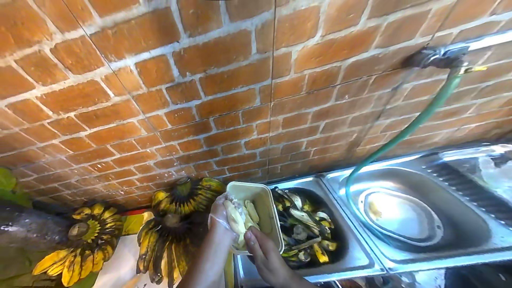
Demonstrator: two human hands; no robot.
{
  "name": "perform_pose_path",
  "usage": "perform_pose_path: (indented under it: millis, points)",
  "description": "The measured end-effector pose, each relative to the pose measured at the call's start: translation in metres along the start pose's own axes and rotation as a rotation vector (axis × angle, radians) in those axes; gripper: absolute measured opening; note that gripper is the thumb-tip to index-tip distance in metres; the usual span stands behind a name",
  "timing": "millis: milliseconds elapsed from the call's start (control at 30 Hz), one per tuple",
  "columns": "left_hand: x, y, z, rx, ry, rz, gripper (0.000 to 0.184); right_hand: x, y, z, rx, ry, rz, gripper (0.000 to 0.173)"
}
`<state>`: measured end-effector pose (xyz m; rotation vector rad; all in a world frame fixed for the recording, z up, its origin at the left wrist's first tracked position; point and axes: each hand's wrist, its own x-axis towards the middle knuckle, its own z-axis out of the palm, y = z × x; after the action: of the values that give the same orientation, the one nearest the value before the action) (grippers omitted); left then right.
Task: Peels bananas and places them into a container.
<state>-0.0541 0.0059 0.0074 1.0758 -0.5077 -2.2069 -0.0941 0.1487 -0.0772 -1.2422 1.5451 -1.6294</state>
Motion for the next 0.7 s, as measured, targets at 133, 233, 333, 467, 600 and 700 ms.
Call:
perform_pose_path:
  millis: [133,233,333,467,600,700]
  points:
    - [-0.005,0.000,-0.001,-0.001,0.002,-0.028,0.031,0.003,0.006,0.002,-0.031,0.009,0.009,0.039]
    - [-0.006,0.001,-0.003,0.005,-0.006,-0.046,0.029,0.005,0.010,0.001,-0.049,0.003,0.024,0.041]
    - [-0.008,0.001,-0.004,0.042,-0.005,-0.030,0.029,0.006,0.012,0.001,-0.068,0.003,0.057,0.043]
    - [-0.008,-0.002,-0.006,0.081,-0.008,-0.016,0.031,0.008,0.012,0.002,-0.111,0.018,0.109,0.045]
    - [-0.010,-0.007,-0.006,0.123,0.038,0.014,0.030,0.009,0.008,0.000,-0.150,0.000,0.201,0.044]
    - [-0.006,-0.012,-0.009,0.129,0.045,0.026,0.028,0.012,0.010,0.000,-0.176,-0.008,0.234,0.045]
